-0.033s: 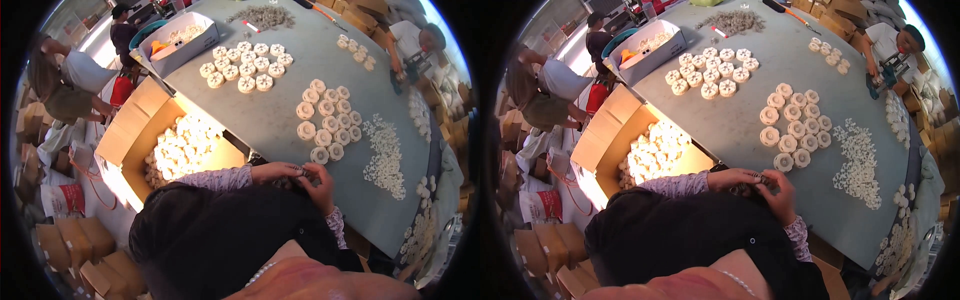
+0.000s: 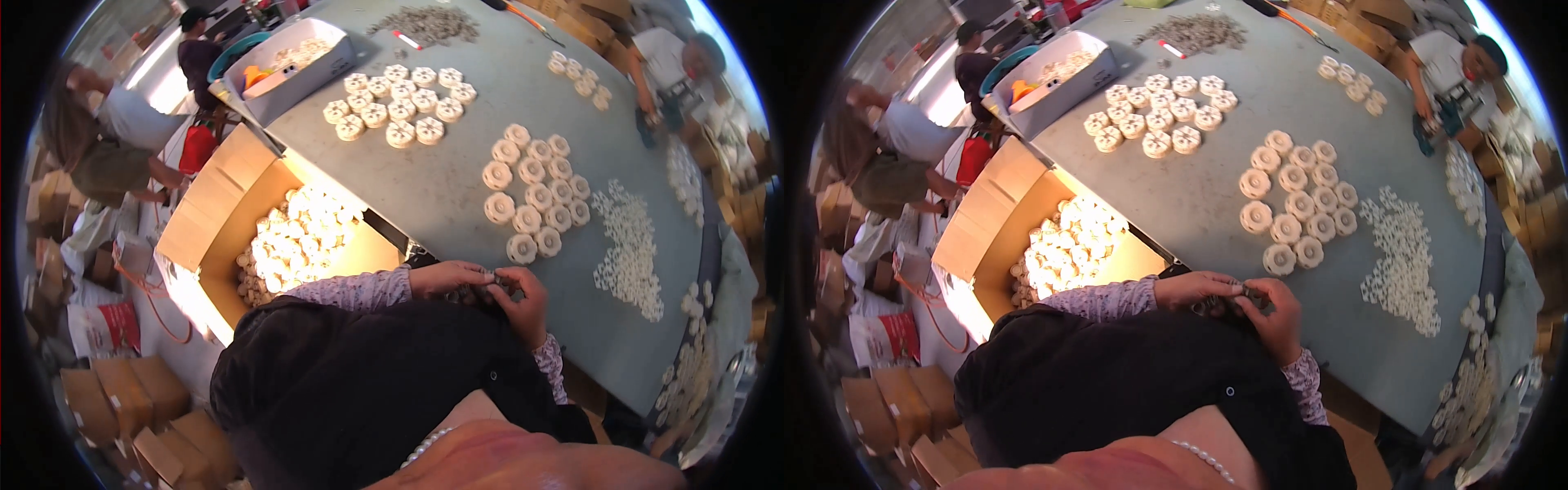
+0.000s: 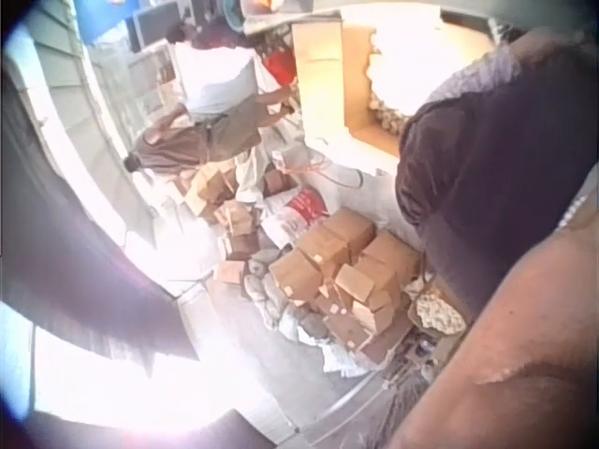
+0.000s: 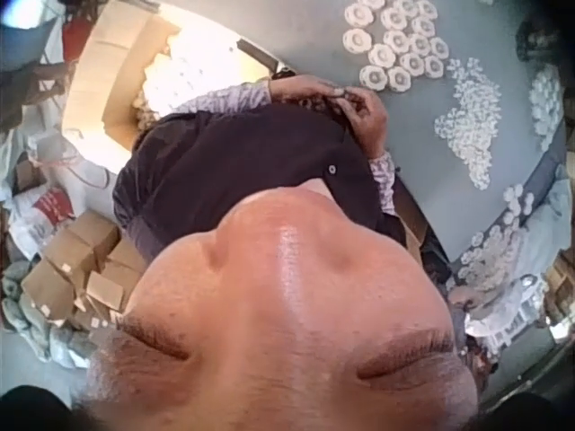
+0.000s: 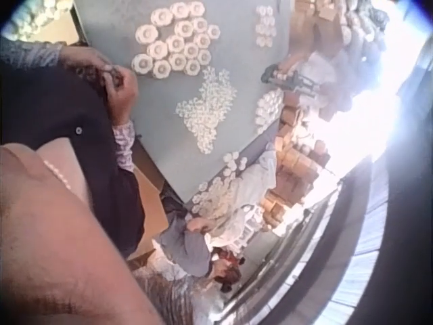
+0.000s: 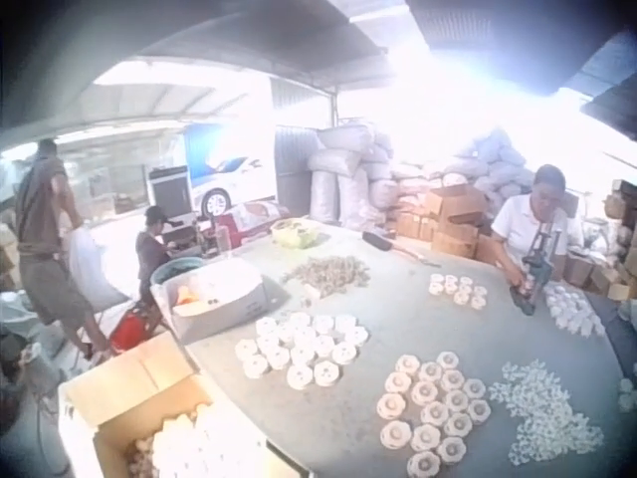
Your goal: The person assembles white plastic circular housings by hand, inserting internal gears and metal springs into them at a work table.
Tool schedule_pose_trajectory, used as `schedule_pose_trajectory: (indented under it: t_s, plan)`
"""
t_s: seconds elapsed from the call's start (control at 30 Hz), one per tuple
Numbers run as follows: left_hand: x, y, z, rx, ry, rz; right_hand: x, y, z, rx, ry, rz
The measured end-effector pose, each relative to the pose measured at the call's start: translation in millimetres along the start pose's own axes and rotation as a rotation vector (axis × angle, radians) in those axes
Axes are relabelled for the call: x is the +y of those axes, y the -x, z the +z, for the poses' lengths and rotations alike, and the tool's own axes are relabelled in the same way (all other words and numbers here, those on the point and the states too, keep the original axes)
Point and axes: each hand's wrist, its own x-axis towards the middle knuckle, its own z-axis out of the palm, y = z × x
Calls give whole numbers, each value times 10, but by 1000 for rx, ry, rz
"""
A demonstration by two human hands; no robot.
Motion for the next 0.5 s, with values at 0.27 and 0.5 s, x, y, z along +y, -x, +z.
schedule_pose_trajectory:
  t_s: [0.27,0.5]
  plan:
    - [-156,3,33,138,-418,228,151,128,-3,-16,-310,204]
    - [62,38,196,-62,-295,93,169,248,-294,54,-208,-158]
